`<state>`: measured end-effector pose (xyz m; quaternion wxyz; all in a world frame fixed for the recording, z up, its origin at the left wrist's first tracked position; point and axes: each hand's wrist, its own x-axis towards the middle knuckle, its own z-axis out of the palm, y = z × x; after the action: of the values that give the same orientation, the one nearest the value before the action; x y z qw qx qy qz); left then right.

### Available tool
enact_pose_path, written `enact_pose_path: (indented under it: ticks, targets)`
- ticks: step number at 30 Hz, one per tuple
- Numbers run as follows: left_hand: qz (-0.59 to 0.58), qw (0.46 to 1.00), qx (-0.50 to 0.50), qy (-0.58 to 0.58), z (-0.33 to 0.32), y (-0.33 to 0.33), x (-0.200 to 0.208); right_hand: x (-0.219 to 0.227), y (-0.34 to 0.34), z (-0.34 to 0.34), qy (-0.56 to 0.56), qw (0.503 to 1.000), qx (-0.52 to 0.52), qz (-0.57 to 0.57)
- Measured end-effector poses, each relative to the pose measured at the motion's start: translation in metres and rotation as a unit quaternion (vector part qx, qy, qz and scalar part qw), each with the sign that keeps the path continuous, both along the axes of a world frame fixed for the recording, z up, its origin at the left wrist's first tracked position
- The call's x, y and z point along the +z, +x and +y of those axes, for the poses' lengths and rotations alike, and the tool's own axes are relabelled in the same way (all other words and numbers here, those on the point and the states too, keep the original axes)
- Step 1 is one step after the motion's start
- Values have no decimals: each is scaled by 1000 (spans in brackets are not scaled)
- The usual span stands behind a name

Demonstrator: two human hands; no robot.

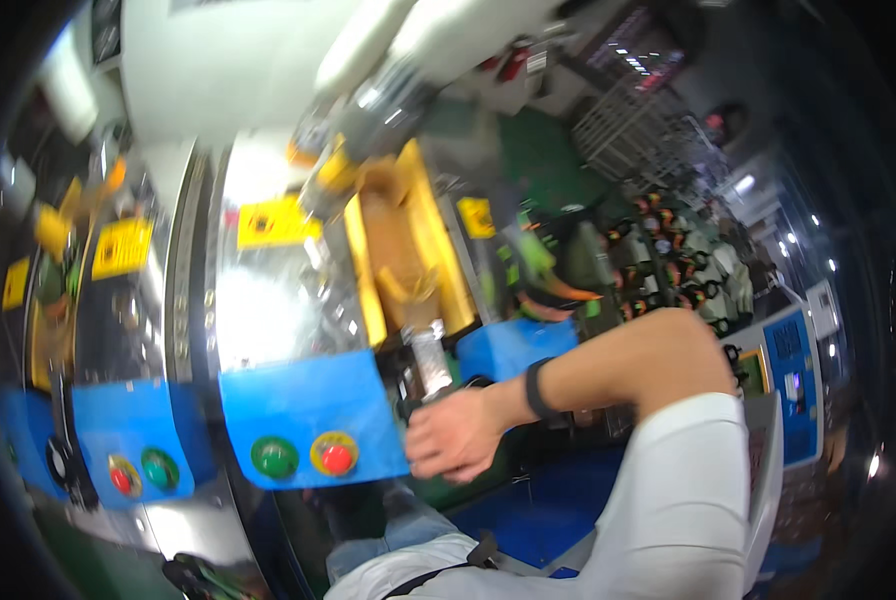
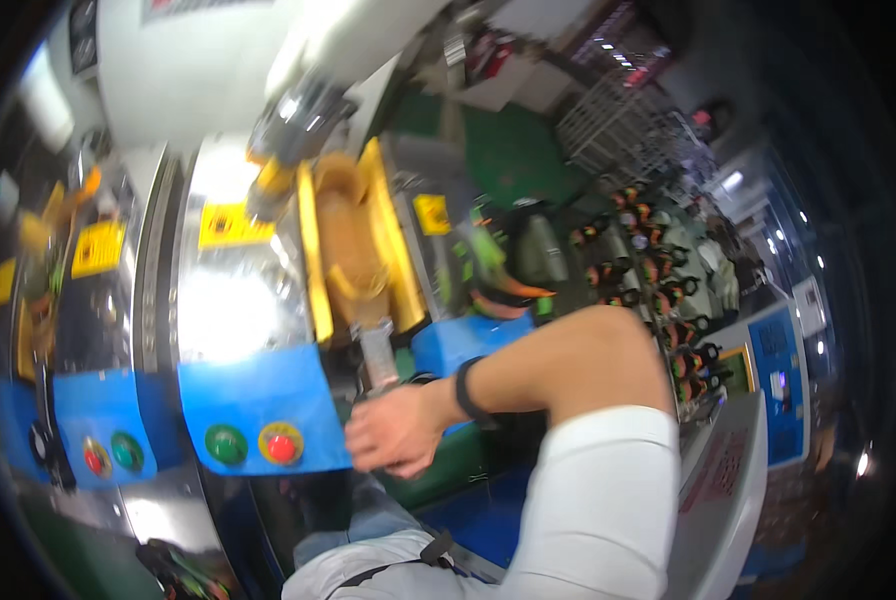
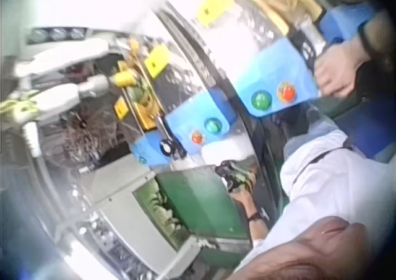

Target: Operate a shoe lasting machine and place processed shoes on a conveyor belt.

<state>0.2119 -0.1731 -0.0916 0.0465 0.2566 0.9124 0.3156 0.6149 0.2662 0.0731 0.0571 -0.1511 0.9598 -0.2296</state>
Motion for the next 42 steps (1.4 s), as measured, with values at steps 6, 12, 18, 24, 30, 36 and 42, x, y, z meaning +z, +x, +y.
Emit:
enact_pose_path:
  ticks: [6,12,18,24,30,36,42]
  targets:
    - [-283,932,-71,217,116,-32,-142,2,-25,-12,10,873,-427,235]
    - [-354,895,-210,173,227,-25,-150,-26,-7,-8,53,688,-716,105]
    - [-371,892,-232,109,207,-58,-120,-22,-9,8,35,970,-225,84]
    - [-377,885,-238,138,224,-75,-93,-12,2,-5,5,854,-483,194]
    - [-410,879,-231,80,186,-68,-76,2,16,-3,47,534,-822,191]
    - [-393,898,-194,35,138,-98,-17,-21,18,19,85,957,-265,76]
    - [-405,906,-80,95,50,-48,6,-7,26,2,73,927,-348,120]
